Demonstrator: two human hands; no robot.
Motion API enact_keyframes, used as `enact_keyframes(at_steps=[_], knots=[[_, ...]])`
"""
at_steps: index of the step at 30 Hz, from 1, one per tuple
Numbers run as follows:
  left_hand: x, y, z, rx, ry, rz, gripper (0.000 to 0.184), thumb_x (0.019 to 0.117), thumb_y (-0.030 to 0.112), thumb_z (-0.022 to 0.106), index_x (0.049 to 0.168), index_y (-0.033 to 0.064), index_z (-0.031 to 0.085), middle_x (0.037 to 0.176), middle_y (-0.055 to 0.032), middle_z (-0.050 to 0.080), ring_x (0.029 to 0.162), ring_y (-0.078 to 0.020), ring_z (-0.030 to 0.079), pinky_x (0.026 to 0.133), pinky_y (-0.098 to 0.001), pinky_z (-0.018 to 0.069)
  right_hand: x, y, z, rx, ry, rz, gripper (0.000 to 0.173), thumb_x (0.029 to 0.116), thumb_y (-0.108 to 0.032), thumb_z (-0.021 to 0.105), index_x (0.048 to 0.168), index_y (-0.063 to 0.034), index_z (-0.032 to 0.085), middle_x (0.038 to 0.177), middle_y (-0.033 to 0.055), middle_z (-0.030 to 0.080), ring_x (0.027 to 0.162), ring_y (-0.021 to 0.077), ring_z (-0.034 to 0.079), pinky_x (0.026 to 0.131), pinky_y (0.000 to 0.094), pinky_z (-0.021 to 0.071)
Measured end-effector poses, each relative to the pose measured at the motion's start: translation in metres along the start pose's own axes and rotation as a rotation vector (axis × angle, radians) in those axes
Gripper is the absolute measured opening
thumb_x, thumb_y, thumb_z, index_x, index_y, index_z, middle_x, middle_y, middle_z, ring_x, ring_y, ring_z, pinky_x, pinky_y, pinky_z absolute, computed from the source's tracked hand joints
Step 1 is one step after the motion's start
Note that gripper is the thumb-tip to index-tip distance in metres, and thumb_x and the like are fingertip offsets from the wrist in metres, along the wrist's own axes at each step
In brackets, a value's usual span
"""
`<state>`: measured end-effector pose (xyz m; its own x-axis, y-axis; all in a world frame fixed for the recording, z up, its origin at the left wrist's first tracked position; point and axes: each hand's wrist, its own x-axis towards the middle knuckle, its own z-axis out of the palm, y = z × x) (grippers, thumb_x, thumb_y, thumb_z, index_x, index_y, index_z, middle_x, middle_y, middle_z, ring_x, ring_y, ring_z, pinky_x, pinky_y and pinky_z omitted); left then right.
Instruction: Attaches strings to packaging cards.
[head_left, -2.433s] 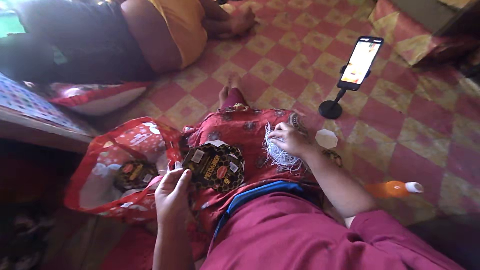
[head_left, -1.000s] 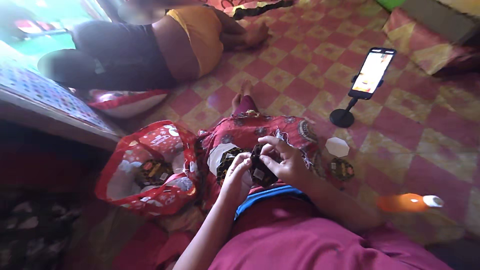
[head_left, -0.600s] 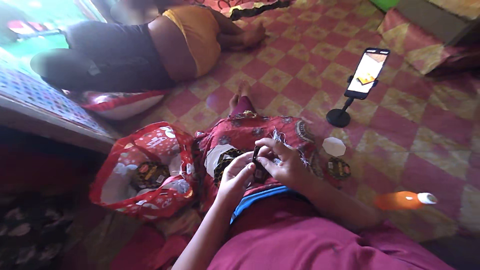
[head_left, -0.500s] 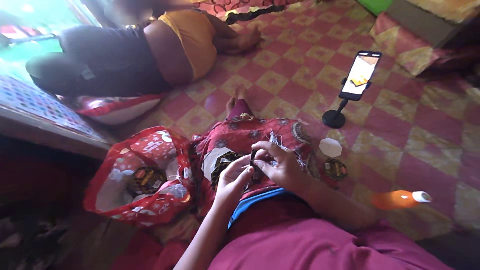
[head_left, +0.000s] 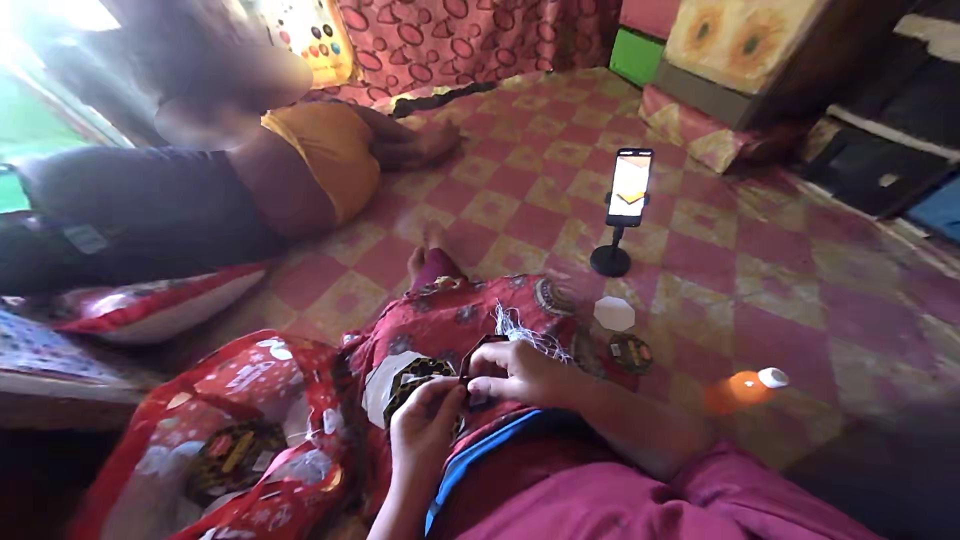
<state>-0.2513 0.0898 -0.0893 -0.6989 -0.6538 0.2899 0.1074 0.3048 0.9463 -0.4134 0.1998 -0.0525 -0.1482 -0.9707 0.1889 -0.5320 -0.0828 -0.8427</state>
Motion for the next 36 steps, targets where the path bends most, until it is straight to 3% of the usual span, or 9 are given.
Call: enact_keyframes(at_steps=[5, 8, 13, 16, 20, 22, 27, 32, 36], knots=[[0.006, -0.001, -0.012, -0.035, 0.142, 0.016, 0.009, 0.0963, 0.003, 0.056, 0.102, 0.0002, 0.062, 0.086, 0.0118, 0.067, 0.077, 0.0036, 0.066, 0.073, -0.0192, 0.0586, -0.008, 0.016, -0.026, 0.241, 0.137, -0.054, 0.03, 0.1042, -0.01, 0.046, 0.094, 0.0087, 0.066, 0.079, -0.001, 0.062, 0.069, -0.0043, 0.051, 0.067, 0.0153, 0.0432], [0.008, -0.006, -0.017, -0.042, 0.234, 0.019, 0.009, 0.0975, 0.008, 0.055, 0.103, 0.0055, 0.06, 0.088, 0.014, 0.064, 0.08, 0.0044, 0.064, 0.075, -0.0189, 0.0576, -0.009, 0.031, -0.039, 0.553, 0.43, -0.085, 0.03, 0.1027, -0.013, 0.043, 0.081, -0.0147, 0.064, 0.072, -0.0154, 0.06, 0.066, -0.0076, 0.053, 0.064, 0.0144, 0.0453], [0.007, -0.013, -0.017, -0.057, 0.28, -0.006, 0.007, 0.0969, 0.007, 0.055, 0.103, 0.0072, 0.059, 0.083, 0.0149, 0.062, 0.073, 0.0055, 0.062, 0.069, -0.0156, 0.0552, -0.01, 0.032, -0.05, 1.039, 0.634, -0.181, 0.037, 0.1033, -0.031, 0.05, 0.074, -0.0234, 0.071, 0.093, -0.0009, 0.078, 0.089, 0.0116, 0.074, 0.084, 0.0302, 0.0604], [0.004, -0.009, -0.015, -0.114, 0.258, -0.047, 0.009, 0.096, 0.003, 0.054, 0.102, 0.0076, 0.059, 0.082, 0.014, 0.067, 0.075, 0.0012, 0.068, 0.074, -0.0202, 0.0595, -0.013, 0.03, -0.049, 1.205, 0.614, -0.233, 0.04, 0.1042, -0.035, 0.053, 0.069, -0.0235, 0.069, 0.068, -0.0079, 0.068, 0.061, 0.0023, 0.065, 0.06, 0.0188, 0.0546], [0.002, -0.004, -0.012, -0.183, 0.225, -0.079, 0.012, 0.0939, -0.001, 0.056, 0.098, 0.0084, 0.062, 0.083, 0.0116, 0.071, 0.076, -0.0027, 0.071, 0.075, -0.0235, 0.0615, -0.016, 0.038, -0.042, 0.927, 0.603, -0.205, 0.025, 0.0932, -0.022, 0.066, 0.069, -0.0243, 0.07, 0.062, -0.0119, 0.063, 0.051, -0.0044, 0.052, 0.05, 0.0131, 0.0428], [0.001, -0.003, -0.012, -0.219, 0.205, -0.066, 0.014, 0.0935, -0.002, 0.056, 0.097, 0.0093, 0.064, 0.083, 0.0104, 0.073, 0.075, -0.0042, 0.071, 0.075, -0.0244, 0.0622, -0.018, 0.042, -0.038, 0.711, 0.562, -0.18, 0.009, 0.0904, -0.016, 0.07, 0.086, -0.0206, 0.078, 0.076, -0.0107, 0.072, 0.061, -0.0053, 0.058, 0.057, 0.0137, 0.0473], [-0.001, 0.001, -0.011, -0.258, 0.168, -0.046, 0.014, 0.0934, -0.002, 0.057, 0.095, 0.0102, 0.065, 0.083, 0.0085, 0.073, 0.075, -0.0059, 0.072, 0.075, -0.0256, 0.0627, -0.012, 0.029, -0.024, 0.29, 0.607, -0.032, 0.028, 0.0929, 0.005, 0.062, 0.121, 0.0049, 0.062, 0.09, -0.0006, 0.075, 0.071, -0.0055, 0.062, 0.064, 0.013, 0.0507], [-0.003, 0.003, -0.01, -0.294, 0.139, -0.045, 0.016, 0.0943, -0.002, 0.057, 0.095, 0.0113, 0.066, 0.085, 0.0084, 0.074, 0.076, -0.0063, 0.072, 0.076, -0.0267, 0.0627, -0.009, 0.032, -0.014, -0.018, 0.672, -0.091, 0.015, 0.0948, -0.004, 0.065, 0.103, 0.0069, 0.07, 0.088, 0.0077, 0.073, 0.067, -0.0022, 0.061, 0.064, 0.0134, 0.0518], [-0.003, 0.006, -0.011, -0.324, 0.125, -0.057, 0.017, 0.0944, -0.002, 0.057, 0.095, 0.0114, 0.067, 0.084, 0.0074, 0.074, 0.075, -0.0066, 0.072, 0.074, -0.0262, 0.0623, -0.008, 0.032, -0.008, -0.185, 0.695, -0.191, 0.011, 0.0907, -0.001, 0.067, 0.096, 0.0059, 0.074, 0.096, 0.0149, 0.073, 0.087, 0.0104, 0.069, 0.081, 0.0209, 0.0566]])
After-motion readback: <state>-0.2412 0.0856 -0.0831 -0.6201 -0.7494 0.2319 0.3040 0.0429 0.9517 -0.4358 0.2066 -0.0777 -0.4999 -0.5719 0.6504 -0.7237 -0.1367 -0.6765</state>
